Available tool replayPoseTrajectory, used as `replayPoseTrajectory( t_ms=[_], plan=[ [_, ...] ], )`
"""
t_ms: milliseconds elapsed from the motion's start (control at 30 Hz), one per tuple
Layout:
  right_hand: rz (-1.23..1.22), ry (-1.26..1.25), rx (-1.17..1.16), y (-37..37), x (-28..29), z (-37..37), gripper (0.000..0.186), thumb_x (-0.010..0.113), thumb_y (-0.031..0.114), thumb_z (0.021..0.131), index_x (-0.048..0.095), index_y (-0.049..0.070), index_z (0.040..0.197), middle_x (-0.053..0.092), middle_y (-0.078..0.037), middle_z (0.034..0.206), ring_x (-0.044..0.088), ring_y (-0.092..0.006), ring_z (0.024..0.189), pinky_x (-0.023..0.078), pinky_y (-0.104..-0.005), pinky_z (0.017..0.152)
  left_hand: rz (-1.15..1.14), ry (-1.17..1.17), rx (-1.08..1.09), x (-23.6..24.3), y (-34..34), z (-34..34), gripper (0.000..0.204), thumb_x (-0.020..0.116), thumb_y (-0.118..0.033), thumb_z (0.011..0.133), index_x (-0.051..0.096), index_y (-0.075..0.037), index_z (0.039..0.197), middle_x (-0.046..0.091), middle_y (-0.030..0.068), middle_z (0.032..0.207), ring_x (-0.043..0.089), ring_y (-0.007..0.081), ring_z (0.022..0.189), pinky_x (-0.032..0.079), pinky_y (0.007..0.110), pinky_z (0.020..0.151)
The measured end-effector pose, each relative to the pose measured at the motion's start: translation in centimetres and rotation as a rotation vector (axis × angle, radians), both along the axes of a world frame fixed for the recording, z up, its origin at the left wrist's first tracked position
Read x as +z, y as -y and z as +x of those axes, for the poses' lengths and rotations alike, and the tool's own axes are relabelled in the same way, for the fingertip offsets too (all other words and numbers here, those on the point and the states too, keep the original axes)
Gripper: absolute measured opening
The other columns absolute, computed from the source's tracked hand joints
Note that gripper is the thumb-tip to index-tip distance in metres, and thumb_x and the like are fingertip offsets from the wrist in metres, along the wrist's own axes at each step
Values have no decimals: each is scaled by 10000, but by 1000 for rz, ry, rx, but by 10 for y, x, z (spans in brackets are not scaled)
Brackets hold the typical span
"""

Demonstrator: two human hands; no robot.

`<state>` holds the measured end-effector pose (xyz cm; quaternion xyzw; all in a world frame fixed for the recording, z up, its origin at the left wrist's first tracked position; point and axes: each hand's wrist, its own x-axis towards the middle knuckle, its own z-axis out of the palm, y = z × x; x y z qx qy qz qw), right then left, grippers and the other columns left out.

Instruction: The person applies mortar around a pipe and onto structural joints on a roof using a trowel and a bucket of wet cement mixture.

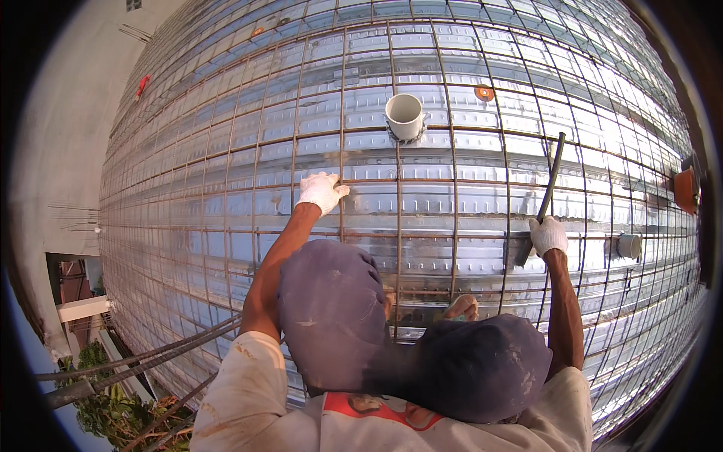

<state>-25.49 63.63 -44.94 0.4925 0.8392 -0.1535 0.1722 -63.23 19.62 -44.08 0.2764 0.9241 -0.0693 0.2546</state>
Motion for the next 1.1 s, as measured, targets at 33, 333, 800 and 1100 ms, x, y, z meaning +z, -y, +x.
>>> replayPoseTrajectory(
  t_ms=[33, 333, 800, 1100],
  plan=[
    [-9, -27, 34, -6, -5, 10, 538, 652, 465, 1028, 786, -54, 1080, 783, -274, 906, 800, -396, 810, 637, -503, 792, 1, 20, 3, 3, -6, 0, 675, 603, -611, 1043, 677, -106, 1485, 673, 193, 1446, 578, 396, 1395, 445, 520, 1175],
    [-163, -139, 61, 19, 123, 86, 339, 657, 300, 1030, 724, -32, 1051, 725, -191, 750, 728, -277, 673, 584, -425, 665, -15, -4, 41, -2, -7, -12, 602, 631, -581, 997, 800, -54, 1236, 782, 225, 1230, 719, 407, 1209, 553, 493, 1063],
    [-92, -353, 309, 76, 118, 1, 432, 776, 169, 950, 670, 50, 1352, 723, -197, 1161, 717, -383, 1062, 571, -480, 925, 539, -230, 552, -37, -51, -28, 617, 627, -585, 1035, 757, 18, 1020, 773, 268, 1041, 736, 478, 1048, 556, 572, 946],
    [191, -478, 248, 49, -15, -139, 549, 719, 267, 1031, 575, -2, 1488, 669, -297, 1284, 653, -484, 1185, 530, -560, 1008, 505, -208, 647, -82, -53, -24, 631, 425, -590, 1127, 719, -41, 1027, 753, 294, 973, 717, 530, 981, 560, 628, 875]
  ],
)
